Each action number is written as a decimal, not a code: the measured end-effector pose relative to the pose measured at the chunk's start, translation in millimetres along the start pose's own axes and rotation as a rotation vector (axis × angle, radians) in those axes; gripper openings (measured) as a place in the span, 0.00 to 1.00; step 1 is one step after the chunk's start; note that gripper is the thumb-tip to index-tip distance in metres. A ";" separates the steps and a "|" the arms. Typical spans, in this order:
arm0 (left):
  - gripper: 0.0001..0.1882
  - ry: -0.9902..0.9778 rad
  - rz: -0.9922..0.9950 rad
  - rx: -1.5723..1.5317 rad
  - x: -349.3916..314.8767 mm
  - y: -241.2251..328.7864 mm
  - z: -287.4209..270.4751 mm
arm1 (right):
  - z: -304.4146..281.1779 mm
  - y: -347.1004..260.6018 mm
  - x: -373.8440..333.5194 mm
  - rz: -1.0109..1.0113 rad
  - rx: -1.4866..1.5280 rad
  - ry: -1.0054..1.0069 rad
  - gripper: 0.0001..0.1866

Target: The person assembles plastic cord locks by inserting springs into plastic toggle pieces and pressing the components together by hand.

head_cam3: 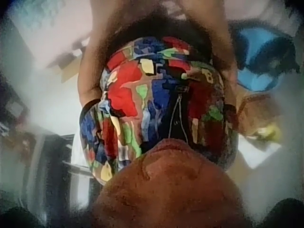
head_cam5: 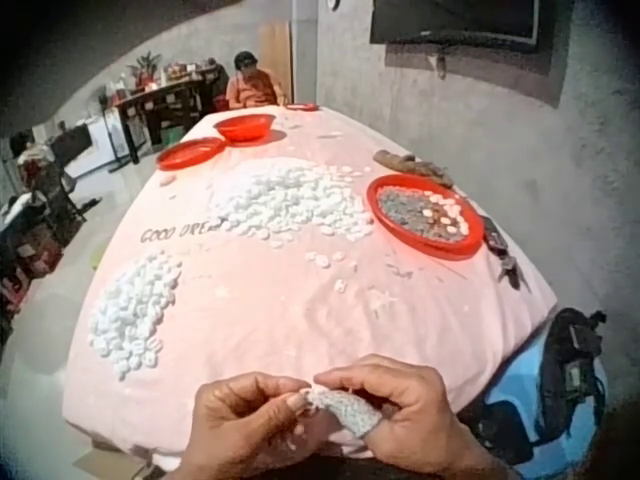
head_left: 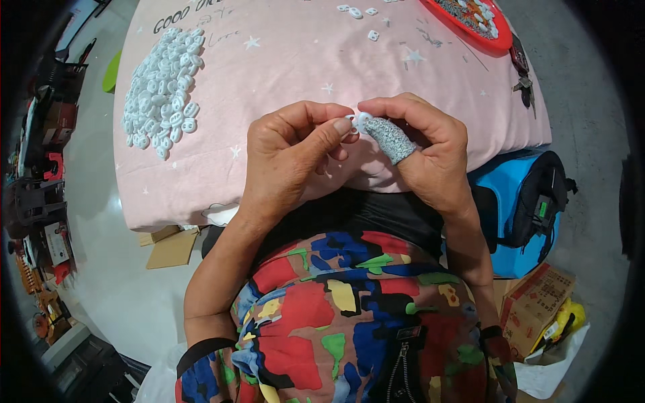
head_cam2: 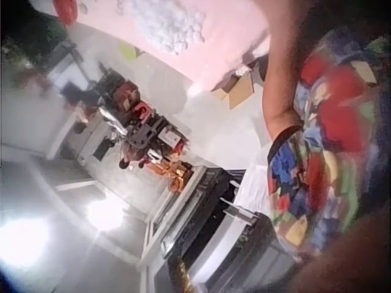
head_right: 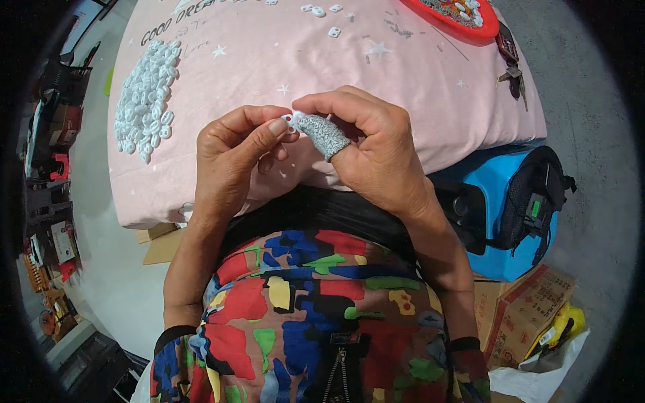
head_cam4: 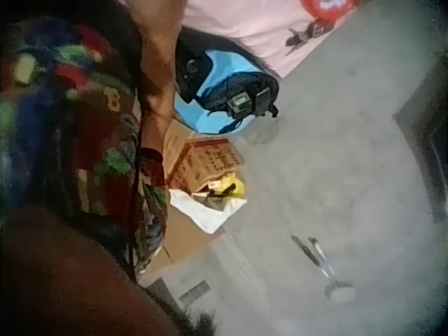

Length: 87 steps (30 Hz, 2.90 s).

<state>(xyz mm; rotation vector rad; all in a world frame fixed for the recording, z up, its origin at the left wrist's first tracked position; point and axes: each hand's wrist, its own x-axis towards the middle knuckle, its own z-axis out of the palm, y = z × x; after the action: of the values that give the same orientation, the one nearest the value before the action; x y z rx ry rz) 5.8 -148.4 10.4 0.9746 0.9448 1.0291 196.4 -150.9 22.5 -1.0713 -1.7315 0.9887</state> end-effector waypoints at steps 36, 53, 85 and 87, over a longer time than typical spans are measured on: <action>0.09 0.035 -0.157 -0.266 1.4 -3.9 4.0 | 12.0 5.7 -5.5 -0.013 -0.091 0.077 0.20; 0.08 0.035 -0.282 -0.429 -6.0 6.0 15.6 | 25.3 8.0 -6.6 -0.157 -0.157 0.249 0.24; 0.10 0.013 -0.057 -0.136 -3.3 -9.0 11.1 | 11.7 11.6 -1.3 -0.365 -0.464 0.093 0.25; 0.10 0.019 -0.058 -0.151 -4.6 -8.6 13.7 | 9.9 10.6 -1.7 -0.383 -0.480 0.093 0.24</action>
<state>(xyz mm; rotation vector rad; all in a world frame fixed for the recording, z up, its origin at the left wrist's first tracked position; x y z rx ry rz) 19.7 -157.2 6.9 0.8090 0.8930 1.0468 190.4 -151.0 9.1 -0.9973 -2.0495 0.2846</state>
